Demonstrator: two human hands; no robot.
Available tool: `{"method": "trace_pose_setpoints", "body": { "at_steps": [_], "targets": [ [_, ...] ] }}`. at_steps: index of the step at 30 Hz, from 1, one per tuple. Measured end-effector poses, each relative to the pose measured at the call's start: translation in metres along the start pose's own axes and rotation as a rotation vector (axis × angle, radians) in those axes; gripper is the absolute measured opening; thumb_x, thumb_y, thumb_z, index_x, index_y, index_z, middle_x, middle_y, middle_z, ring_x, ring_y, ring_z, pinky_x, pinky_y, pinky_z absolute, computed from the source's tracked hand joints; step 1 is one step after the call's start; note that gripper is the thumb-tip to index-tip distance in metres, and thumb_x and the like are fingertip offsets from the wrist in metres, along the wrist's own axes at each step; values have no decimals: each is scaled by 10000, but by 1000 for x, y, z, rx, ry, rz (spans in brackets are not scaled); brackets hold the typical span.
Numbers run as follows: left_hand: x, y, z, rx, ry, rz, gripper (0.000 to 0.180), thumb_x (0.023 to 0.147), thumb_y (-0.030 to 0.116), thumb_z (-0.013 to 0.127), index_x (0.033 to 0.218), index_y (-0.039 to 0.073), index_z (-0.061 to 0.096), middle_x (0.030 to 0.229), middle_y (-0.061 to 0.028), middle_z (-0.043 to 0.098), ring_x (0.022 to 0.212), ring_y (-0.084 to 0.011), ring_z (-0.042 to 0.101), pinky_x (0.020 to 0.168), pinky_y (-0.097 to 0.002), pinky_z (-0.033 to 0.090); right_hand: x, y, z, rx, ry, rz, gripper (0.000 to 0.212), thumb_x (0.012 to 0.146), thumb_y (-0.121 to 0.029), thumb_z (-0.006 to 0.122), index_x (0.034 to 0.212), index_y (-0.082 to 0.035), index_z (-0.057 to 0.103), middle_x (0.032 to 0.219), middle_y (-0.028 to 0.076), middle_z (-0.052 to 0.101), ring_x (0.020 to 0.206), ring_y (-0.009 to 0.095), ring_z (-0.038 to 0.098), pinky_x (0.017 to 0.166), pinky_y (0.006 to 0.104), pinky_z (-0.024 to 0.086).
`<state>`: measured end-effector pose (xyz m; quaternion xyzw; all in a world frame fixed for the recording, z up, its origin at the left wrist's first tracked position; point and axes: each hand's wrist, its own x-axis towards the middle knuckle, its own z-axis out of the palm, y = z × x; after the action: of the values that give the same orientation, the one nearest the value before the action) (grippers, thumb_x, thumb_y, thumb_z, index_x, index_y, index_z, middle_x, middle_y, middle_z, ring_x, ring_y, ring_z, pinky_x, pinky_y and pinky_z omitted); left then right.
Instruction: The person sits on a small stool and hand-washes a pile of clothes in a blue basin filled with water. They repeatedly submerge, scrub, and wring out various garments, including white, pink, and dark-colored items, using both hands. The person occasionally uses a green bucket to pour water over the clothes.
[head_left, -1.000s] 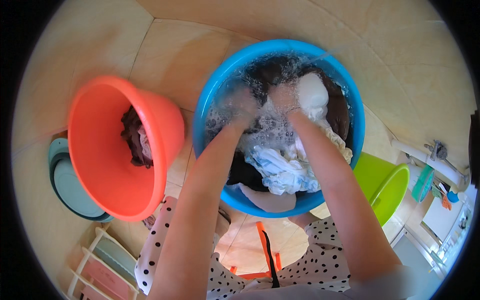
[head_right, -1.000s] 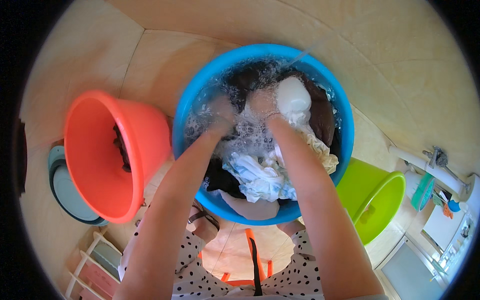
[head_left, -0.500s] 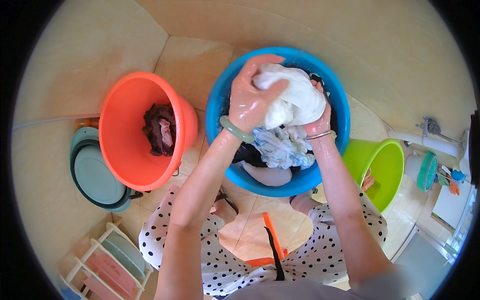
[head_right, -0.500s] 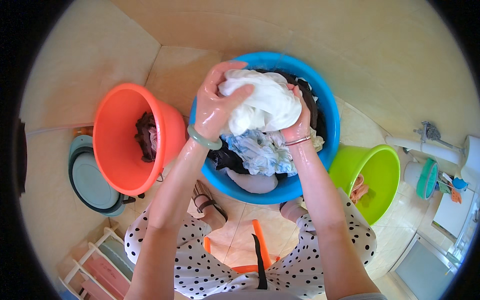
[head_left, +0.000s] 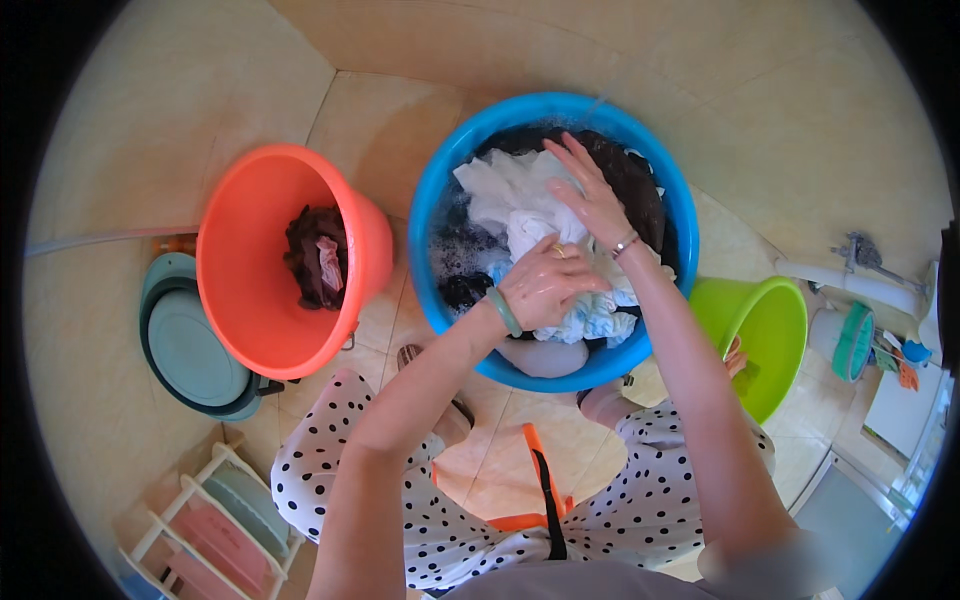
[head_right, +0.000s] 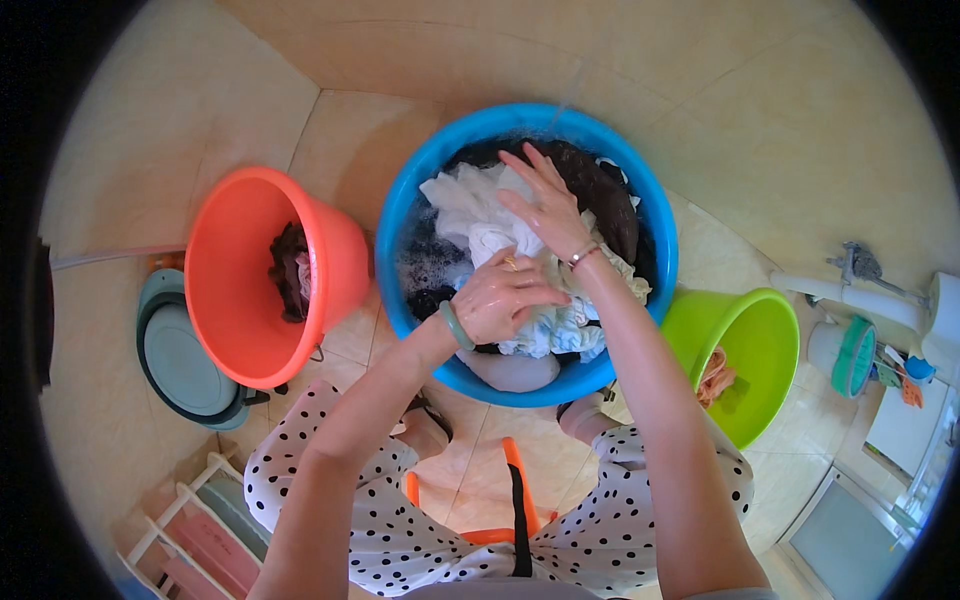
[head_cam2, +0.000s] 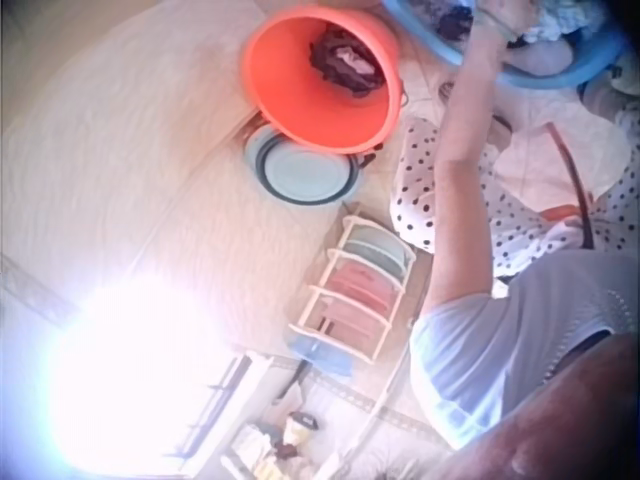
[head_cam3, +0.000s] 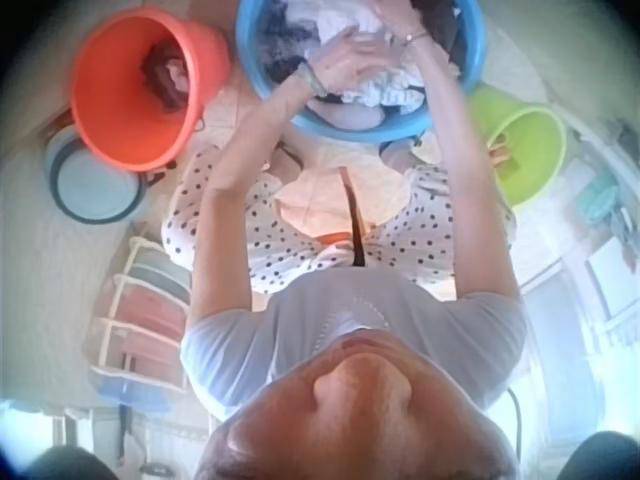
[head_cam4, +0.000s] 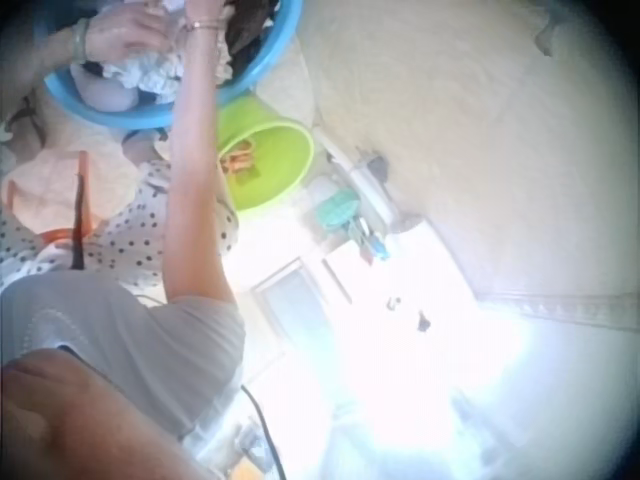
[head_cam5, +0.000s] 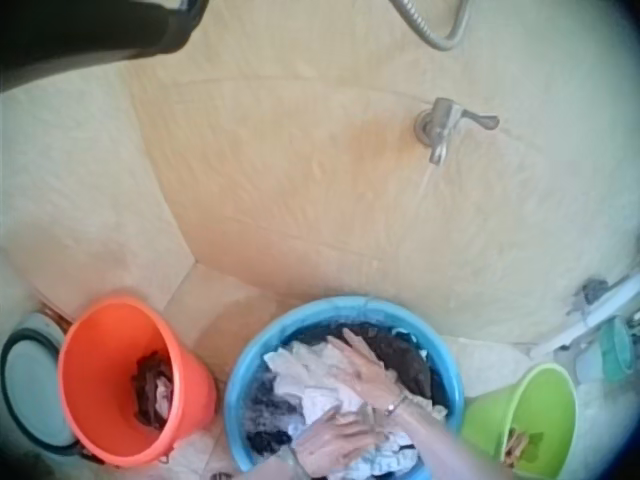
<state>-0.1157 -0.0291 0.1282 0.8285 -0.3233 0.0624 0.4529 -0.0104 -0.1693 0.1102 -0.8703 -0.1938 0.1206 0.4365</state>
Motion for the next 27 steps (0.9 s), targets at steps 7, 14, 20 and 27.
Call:
{"method": "trace_pose_setpoints", "body": {
  "at_steps": [7,14,20,27],
  "targets": [
    [-20,1,51,345,196,-826,581,940,410,483,1461,214,315,1536,-202,134,1399,-420,167,1024,-638,228,-8,11,51,-526,-284,63,580,862,-493,544,1406,-374,385,1538,51,223,1391,394,211,1051,617,230],
    [-26,-42,77,238,260,-860,525,982,332,382,1439,83,313,1445,-237,317,1325,-417,308,1056,-508,287,5,48,81,-605,-310,220,515,874,-256,519,1374,-244,398,1467,104,305,1279,398,366,1034,425,381],
    [-24,-80,66,221,21,-992,422,964,279,398,1317,53,446,1331,-240,444,1202,-425,445,1020,-494,344,28,75,94,-475,-292,274,459,836,-241,550,1261,-90,461,1292,213,497,1126,419,524,921,455,458],
    [-25,-124,79,373,179,-826,317,893,237,499,1140,42,536,1256,-208,494,1137,-415,481,949,-492,406,39,86,98,-596,-256,236,363,795,-266,590,1093,-59,593,1026,213,638,967,367,618,817,466,493]
  ]
}}
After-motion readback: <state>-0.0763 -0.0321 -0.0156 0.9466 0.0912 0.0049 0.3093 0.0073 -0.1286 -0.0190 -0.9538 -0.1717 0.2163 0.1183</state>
